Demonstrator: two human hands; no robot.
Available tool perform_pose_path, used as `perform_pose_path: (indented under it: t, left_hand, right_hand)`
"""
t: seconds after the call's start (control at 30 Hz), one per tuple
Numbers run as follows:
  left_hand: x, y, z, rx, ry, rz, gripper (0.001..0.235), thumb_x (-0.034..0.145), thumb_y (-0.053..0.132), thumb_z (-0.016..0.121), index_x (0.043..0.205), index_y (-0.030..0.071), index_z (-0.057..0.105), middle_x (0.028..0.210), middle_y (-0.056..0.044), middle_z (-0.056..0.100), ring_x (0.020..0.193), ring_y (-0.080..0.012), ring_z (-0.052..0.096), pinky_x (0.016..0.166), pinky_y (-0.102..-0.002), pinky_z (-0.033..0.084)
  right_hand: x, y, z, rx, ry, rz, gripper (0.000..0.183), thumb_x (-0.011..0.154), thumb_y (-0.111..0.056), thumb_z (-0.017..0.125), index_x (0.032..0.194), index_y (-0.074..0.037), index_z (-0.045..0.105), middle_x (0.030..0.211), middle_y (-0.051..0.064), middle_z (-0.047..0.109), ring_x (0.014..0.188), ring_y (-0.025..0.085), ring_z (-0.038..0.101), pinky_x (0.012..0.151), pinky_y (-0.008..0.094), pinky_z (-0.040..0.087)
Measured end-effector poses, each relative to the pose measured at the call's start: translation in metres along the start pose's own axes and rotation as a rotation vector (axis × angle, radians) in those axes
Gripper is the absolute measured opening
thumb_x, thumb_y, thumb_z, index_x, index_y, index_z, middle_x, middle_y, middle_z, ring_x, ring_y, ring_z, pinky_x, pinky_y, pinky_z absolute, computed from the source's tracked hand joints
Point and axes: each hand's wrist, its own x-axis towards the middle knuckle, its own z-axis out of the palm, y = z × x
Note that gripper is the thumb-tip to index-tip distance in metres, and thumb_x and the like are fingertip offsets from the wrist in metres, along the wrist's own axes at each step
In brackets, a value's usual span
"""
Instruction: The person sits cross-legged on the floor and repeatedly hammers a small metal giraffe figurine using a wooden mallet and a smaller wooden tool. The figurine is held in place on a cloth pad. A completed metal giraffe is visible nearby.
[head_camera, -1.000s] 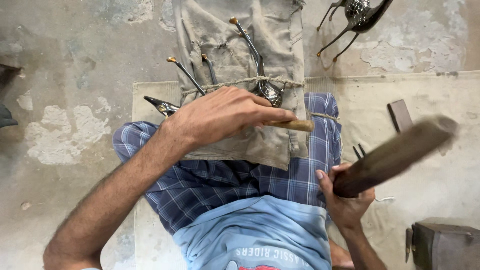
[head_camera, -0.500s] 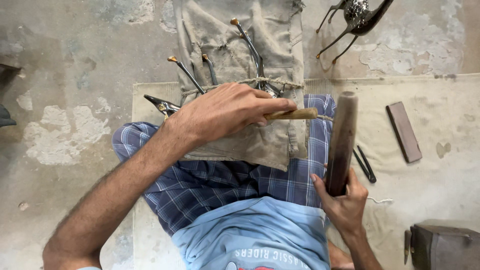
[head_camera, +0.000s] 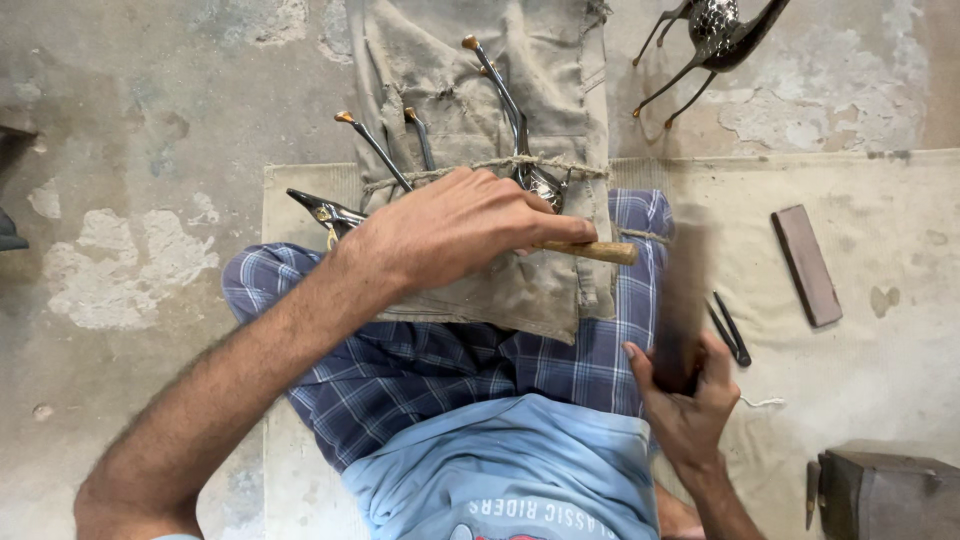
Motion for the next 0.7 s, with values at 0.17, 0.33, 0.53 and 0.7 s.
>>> perform_pose_path:
  t: [0.17, 0.33, 0.53, 0.7]
  left_hand:
    - [-0.009, -0.001, 0.004, -0.093, 0.177, 0.011, 0.053, 0.093, 0.006, 0.062, 0.14, 0.029, 0.058, 0.093, 0.0, 0.077, 0.071, -0.0155, 0.073, 0.065, -0.035, 0.064]
    - [-0.02, 0.0, 0.008, -0.29, 0.335, -0.077, 0.058, 0.086, 0.007, 0.069, 0.141, 0.023, 0.058, 0.104, -0.001, 0.079, 0.08, -0.016, 0.077, 0.075, -0.037, 0.065]
    - [-0.024, 0.001, 0.015, -0.339, 0.408, -0.117, 0.053, 0.088, 0.007, 0.069, 0.138, 0.02, 0.061, 0.109, -0.004, 0.079, 0.085, -0.0173, 0.077, 0.075, -0.036, 0.066]
    - [-0.024, 0.002, 0.019, -0.356, 0.384, -0.133, 0.054, 0.09, 0.006, 0.067, 0.14, 0.022, 0.06, 0.106, -0.002, 0.079, 0.084, -0.0158, 0.078, 0.076, -0.034, 0.066]
  right_hand:
    - [0.005, 0.0, -0.005, 0.023, -0.07, -0.017, 0.057, 0.086, -0.002, 0.084, 0.127, -0.002, 0.045, 0.084, 0.009, 0.066, 0.073, 0.014, 0.066, 0.063, 0.027, 0.054]
    - [0.025, -0.003, -0.021, 0.434, -0.055, -0.135, 0.051, 0.1, -0.007, 0.08, 0.133, 0.0, 0.041, 0.103, 0.007, 0.062, 0.09, 0.012, 0.065, 0.078, 0.024, 0.057]
    - [0.066, -0.008, -0.053, 0.172, -0.054, -0.267, 0.057, 0.091, -0.004, 0.079, 0.14, 0.001, 0.051, 0.098, 0.01, 0.07, 0.074, 0.015, 0.07, 0.064, 0.024, 0.061]
    - [0.092, -0.014, -0.064, -0.027, -0.005, -0.455, 0.059, 0.098, -0.001, 0.079, 0.148, -0.002, 0.048, 0.112, 0.014, 0.072, 0.085, 0.017, 0.071, 0.075, 0.025, 0.06]
